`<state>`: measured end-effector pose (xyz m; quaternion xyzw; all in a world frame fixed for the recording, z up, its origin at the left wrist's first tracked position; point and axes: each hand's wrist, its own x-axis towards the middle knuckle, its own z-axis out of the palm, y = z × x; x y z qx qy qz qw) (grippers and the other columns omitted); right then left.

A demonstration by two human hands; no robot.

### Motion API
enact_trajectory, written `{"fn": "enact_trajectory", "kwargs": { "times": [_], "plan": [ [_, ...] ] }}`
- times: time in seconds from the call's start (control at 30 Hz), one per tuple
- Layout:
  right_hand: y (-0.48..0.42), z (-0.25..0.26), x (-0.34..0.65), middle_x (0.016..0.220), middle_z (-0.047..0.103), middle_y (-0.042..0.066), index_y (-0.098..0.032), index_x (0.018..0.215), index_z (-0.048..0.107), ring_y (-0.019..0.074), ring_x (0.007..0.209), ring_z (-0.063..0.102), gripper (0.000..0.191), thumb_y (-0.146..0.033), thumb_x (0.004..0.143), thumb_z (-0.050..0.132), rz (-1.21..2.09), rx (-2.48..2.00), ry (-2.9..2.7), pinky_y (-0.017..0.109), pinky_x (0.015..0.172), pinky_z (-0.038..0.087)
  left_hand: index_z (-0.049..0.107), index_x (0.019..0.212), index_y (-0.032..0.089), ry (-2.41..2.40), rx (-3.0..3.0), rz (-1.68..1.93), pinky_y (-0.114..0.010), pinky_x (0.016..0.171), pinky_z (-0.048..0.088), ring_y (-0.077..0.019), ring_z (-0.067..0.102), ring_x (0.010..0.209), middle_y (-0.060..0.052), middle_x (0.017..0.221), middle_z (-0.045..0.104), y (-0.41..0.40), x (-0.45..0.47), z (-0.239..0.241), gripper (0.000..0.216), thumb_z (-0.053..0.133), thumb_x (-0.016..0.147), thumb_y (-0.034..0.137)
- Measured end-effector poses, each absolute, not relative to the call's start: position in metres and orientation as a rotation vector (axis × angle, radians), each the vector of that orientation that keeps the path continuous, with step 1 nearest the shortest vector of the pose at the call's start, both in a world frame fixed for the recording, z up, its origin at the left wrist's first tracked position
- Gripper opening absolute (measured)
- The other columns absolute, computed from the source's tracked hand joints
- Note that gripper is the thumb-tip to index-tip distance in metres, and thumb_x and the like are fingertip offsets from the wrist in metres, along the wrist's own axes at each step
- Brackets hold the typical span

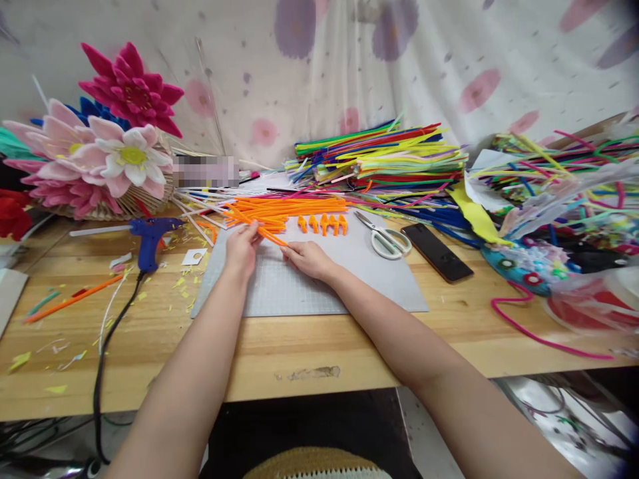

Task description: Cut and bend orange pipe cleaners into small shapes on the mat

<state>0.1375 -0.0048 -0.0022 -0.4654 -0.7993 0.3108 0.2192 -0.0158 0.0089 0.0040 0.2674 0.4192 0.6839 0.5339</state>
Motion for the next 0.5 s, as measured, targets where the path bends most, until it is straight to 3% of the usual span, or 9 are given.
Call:
{"fn": "enact_trajectory", "kwargs": {
  "times": [0.2,0.33,0.5],
  "plan": [
    [-0.005,-0.002,0.143,0.063,0.056,0.0,-0.015,0.074,0.06,0.0094,0.062,0.048,0.03,-0.034,0.087,0.041,0.781,-1.262,-2.223,0.021,0.062,0.031,0.057,0.065,0.013,0.959,0.532,1.671,-0.023,0.073,0.051,-0.0092,0.063,0.066,-0.001,0.061,0.062,0.014,-0.047,0.01,0.012,0.055,0.076,0.009],
    [0.003,0.005,0.149,0.071,0.059,0.001,-0.016,0.079,0.06,0.0104,0.066,0.05,0.022,-0.03,0.085,0.045,0.649,-1.345,-2.209,0.021,0.063,0.032,0.057,0.07,0.012,1.039,0.565,1.531,-0.023,0.065,0.053,-0.0093,0.063,0.06,-0.002,0.065,0.063,0.014,-0.043,0.004,0.007,0.055,0.076,0.008],
    [0.027,0.028,0.154,0.077,0.064,0.002,-0.017,0.085,0.062,0.0116,0.068,0.052,0.019,-0.027,0.082,0.046,0.534,-1.489,-2.204,0.022,0.061,0.033,0.056,0.066,0.011,1.148,0.689,1.43,-0.02,0.052,0.05,-0.0077,0.056,0.048,0.0,0.055,0.058,0.011,-0.036,0.001,0.008,0.06,0.072,0.015]
  ]
}}
